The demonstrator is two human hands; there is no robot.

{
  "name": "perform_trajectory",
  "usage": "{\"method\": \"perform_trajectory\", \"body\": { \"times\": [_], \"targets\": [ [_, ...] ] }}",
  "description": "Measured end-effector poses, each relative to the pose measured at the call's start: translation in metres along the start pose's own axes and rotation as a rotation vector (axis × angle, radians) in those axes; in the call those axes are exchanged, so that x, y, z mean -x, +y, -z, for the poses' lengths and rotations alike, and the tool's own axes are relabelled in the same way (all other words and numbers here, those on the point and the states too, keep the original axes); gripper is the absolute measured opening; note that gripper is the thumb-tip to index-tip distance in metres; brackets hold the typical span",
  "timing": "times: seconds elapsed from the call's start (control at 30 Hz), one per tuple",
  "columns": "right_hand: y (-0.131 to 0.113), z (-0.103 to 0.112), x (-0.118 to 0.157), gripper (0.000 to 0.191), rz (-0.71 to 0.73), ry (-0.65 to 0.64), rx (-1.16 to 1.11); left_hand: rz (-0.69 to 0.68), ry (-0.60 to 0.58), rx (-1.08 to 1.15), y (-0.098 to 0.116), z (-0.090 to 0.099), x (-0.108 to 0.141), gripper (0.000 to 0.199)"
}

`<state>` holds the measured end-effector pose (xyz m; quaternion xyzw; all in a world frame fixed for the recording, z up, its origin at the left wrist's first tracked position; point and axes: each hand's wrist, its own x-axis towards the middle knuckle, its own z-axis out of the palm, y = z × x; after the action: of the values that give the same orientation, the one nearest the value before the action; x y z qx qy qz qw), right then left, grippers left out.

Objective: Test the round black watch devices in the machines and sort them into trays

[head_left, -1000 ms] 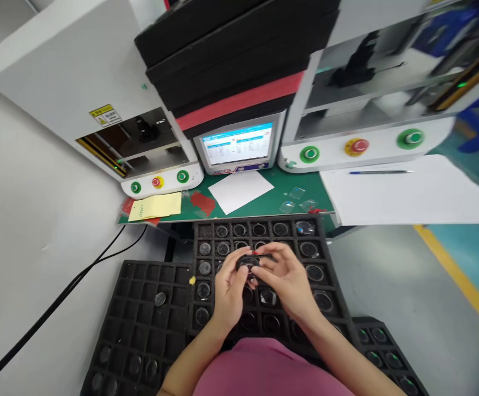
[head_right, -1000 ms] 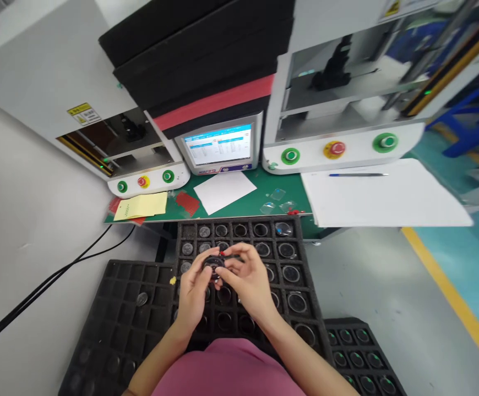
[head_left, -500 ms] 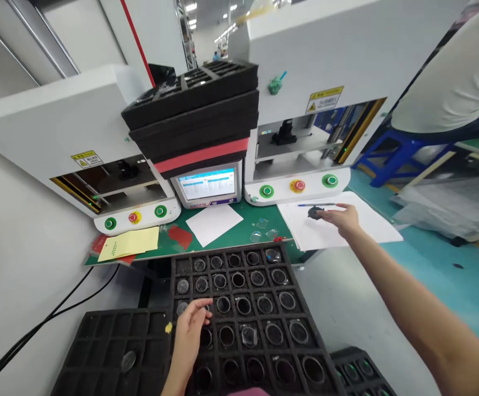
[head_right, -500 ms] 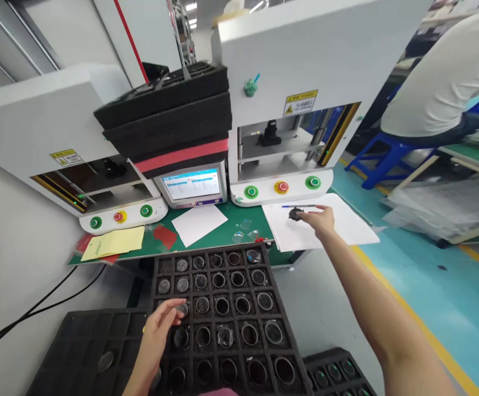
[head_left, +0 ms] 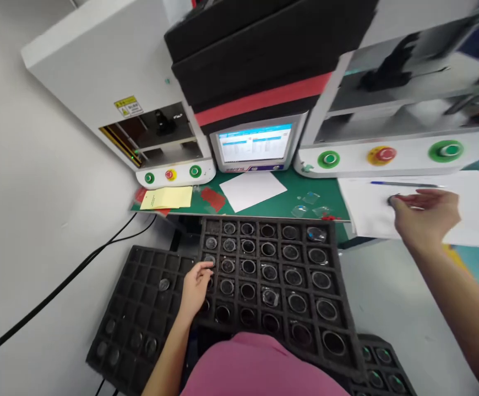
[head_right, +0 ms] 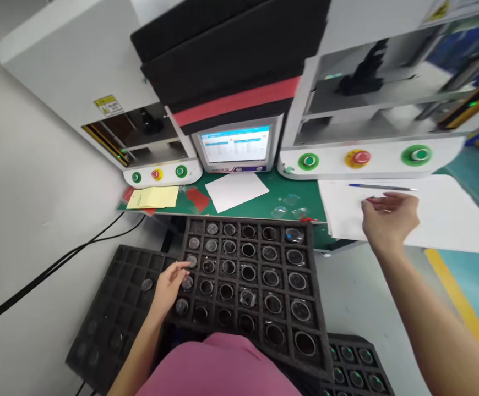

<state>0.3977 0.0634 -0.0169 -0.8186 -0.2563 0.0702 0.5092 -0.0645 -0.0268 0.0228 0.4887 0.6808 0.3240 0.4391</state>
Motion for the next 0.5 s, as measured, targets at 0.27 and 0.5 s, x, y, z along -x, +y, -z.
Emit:
{"method": "perform_trajectory", "body": {
  "times": [0.27, 0.5],
  "targets": [
    [-0.009, 0.011, 0.14, 0.035, 0.069, -0.129, -0.189, 0.062, 0.201, -0.244, -0.037, 0.041, -0.005, 0.019],
    [0.004, 0.021, 0.207, 0.025, 0.002, -0.427, -0.092, 0.307, 0.36, -0.537, -0.109, 0.087, -0.005, 0.014]
  ]
}}
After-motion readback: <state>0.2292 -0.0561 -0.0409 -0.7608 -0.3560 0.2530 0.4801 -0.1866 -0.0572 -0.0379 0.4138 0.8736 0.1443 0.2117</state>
